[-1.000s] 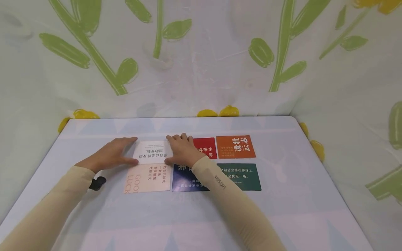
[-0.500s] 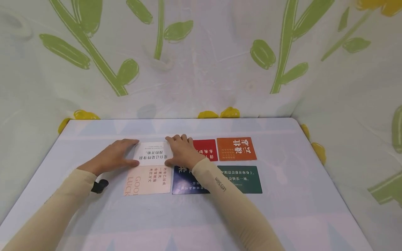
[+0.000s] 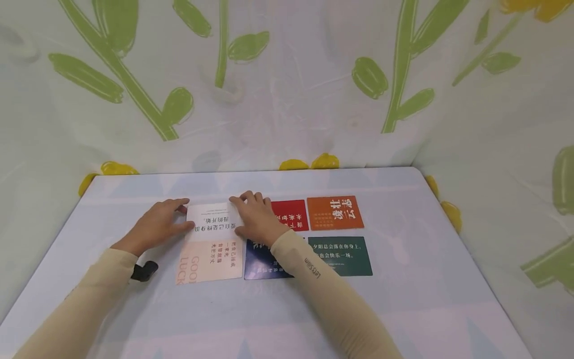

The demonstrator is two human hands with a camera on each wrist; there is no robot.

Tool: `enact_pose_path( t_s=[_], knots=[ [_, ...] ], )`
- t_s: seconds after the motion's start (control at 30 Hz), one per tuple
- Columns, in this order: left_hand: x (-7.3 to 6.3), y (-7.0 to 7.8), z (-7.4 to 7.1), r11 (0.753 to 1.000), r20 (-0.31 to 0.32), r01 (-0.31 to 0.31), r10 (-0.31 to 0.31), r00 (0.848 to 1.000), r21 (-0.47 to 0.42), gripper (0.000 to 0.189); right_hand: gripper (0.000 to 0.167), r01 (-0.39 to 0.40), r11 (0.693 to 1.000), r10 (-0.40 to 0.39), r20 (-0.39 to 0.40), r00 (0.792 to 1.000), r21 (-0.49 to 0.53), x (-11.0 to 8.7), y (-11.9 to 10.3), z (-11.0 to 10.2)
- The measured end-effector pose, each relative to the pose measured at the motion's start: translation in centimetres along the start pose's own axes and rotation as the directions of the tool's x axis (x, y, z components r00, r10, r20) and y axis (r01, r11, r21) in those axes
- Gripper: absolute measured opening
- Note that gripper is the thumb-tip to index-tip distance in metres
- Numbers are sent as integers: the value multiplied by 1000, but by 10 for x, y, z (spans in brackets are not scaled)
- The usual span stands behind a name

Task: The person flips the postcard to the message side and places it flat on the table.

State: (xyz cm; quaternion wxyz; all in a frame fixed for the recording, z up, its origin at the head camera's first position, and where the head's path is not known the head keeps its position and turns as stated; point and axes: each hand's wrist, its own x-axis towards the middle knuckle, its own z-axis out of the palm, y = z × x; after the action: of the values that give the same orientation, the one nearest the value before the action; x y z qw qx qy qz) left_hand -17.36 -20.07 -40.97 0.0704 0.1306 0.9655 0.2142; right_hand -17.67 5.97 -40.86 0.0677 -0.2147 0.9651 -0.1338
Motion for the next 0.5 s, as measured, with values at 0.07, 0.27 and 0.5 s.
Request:
enact_pose_path(
  t_s=[0.07,0.27,0.5],
  knots=[
    [-1,0,0,999,-4,35,-35,999,-41,65,83,1,1000,-1,-29,1000,7,0,0,-1],
    [-6,5,0,962,58,194,-186,981,-194,66,74,15,999,-10,-89,996,51,-1,1,-4],
    [-12,8,0,931,64,262,-255,965,-254,57,67,30,996,-16,-160,987,82,-3,2,-5]
  ],
)
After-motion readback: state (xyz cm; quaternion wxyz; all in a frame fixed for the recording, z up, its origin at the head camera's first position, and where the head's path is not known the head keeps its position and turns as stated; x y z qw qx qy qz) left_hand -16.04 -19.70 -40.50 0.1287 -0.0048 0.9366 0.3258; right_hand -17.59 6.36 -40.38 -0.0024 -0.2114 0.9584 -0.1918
